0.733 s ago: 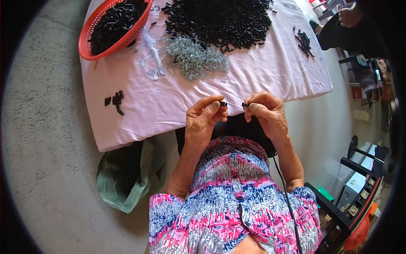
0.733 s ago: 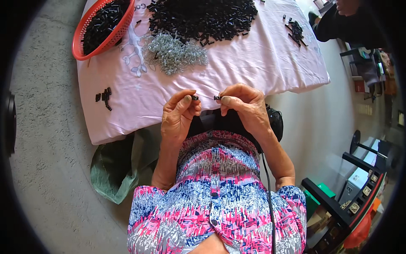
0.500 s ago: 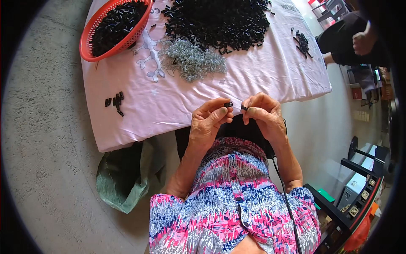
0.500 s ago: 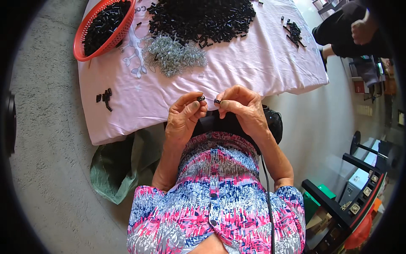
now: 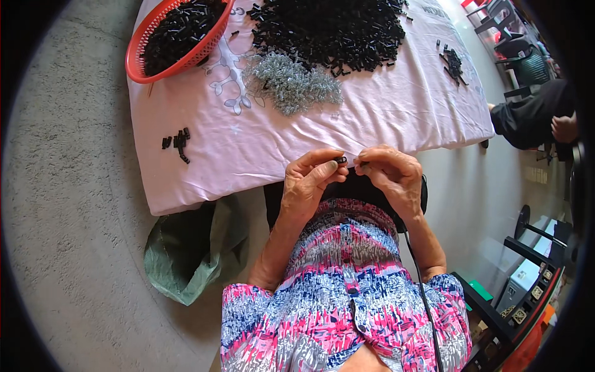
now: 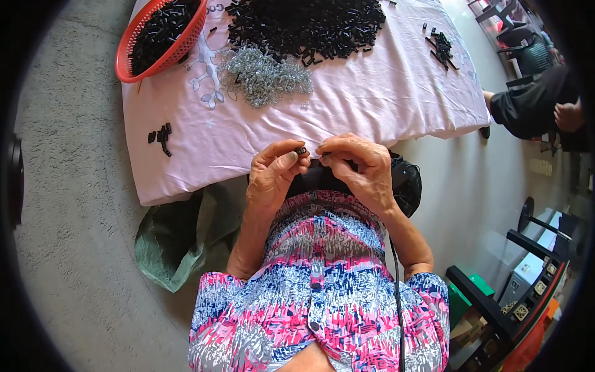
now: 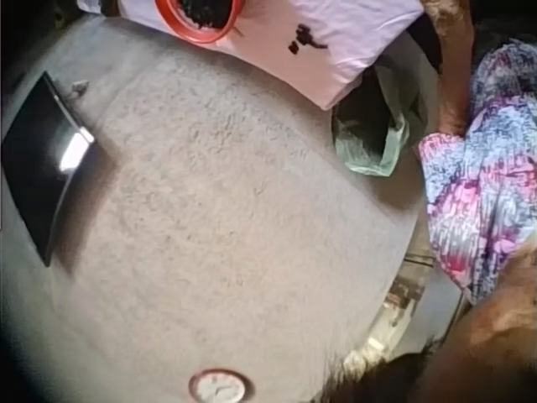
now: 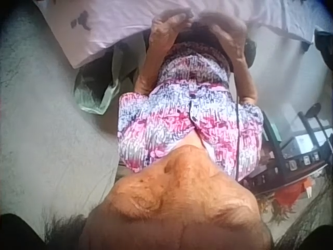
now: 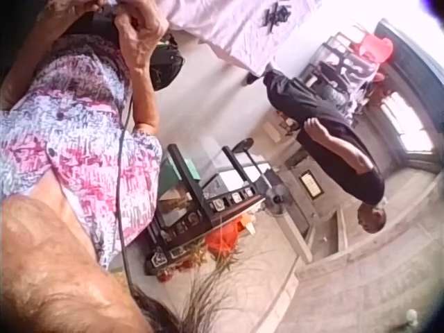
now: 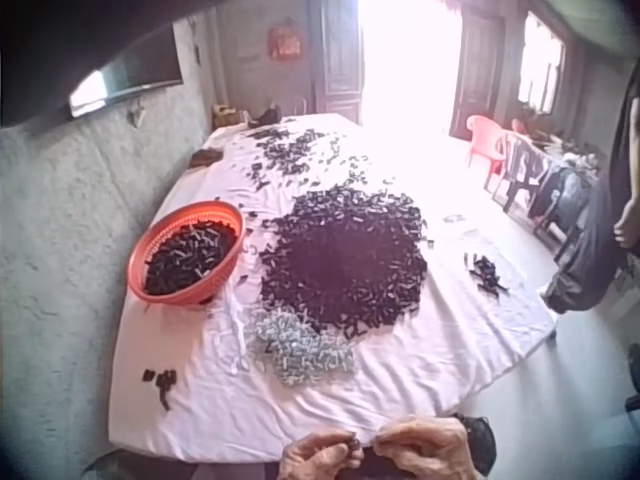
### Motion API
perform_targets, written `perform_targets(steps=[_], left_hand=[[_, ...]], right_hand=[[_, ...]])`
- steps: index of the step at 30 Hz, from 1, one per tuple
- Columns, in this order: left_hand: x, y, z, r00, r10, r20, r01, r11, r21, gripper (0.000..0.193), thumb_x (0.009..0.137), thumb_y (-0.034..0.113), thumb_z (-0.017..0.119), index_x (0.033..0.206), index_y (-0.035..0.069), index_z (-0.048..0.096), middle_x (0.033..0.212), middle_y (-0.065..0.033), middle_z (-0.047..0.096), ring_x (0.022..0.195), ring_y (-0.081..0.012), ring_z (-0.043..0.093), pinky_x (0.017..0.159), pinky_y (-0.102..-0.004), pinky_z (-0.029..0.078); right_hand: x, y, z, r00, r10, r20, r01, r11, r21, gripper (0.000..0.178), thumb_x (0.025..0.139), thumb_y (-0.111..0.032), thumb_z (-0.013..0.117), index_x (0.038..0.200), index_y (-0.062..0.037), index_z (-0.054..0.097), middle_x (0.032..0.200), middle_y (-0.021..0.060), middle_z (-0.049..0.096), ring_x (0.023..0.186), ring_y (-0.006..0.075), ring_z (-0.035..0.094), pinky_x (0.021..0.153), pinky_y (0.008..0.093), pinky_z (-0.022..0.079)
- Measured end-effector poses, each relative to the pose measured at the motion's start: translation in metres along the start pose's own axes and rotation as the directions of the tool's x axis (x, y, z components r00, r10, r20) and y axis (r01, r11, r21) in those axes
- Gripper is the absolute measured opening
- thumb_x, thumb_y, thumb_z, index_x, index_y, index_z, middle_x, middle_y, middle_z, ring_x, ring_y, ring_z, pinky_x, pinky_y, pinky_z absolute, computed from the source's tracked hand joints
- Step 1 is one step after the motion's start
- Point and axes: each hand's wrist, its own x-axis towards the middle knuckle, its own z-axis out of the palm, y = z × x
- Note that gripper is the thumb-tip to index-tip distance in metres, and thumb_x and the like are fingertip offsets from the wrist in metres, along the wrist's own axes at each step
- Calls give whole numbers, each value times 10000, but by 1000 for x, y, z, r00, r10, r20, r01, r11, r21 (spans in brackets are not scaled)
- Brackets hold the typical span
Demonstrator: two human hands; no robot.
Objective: Assembling small black and silver components manually at a workshop table.
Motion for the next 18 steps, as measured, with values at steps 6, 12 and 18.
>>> perform_targets(steps=[6,12,18], left_hand=[[2,0,3,1000,26,-6,-26,1000,-6,216,932,0,613,1143,-37,641,995,-140,697,851,-202,704,763,-300,603],[0,-4,3,1000,28,10,-29,995,95,201,930,20,634,1121,-41,649,943,-142,701,811,-194,702,732,-295,601],[-2,-5,6,999,46,25,-50,980,194,212,934,42,638,1130,-40,647,946,-158,705,830,-201,702,723,-286,590]], right_hand=[[-5,-1,-4,995,90,-33,-85,988,126,223,776,151,645,980,72,682,984,91,647,845,139,663,775,239,544],[-11,-1,-7,994,92,-53,-75,962,261,217,762,165,647,964,89,669,956,88,637,818,129,660,725,224,536],[-12,-7,-4,996,24,-82,-11,988,157,231,764,183,613,969,88,660,929,102,650,772,146,677,697,235,550]])
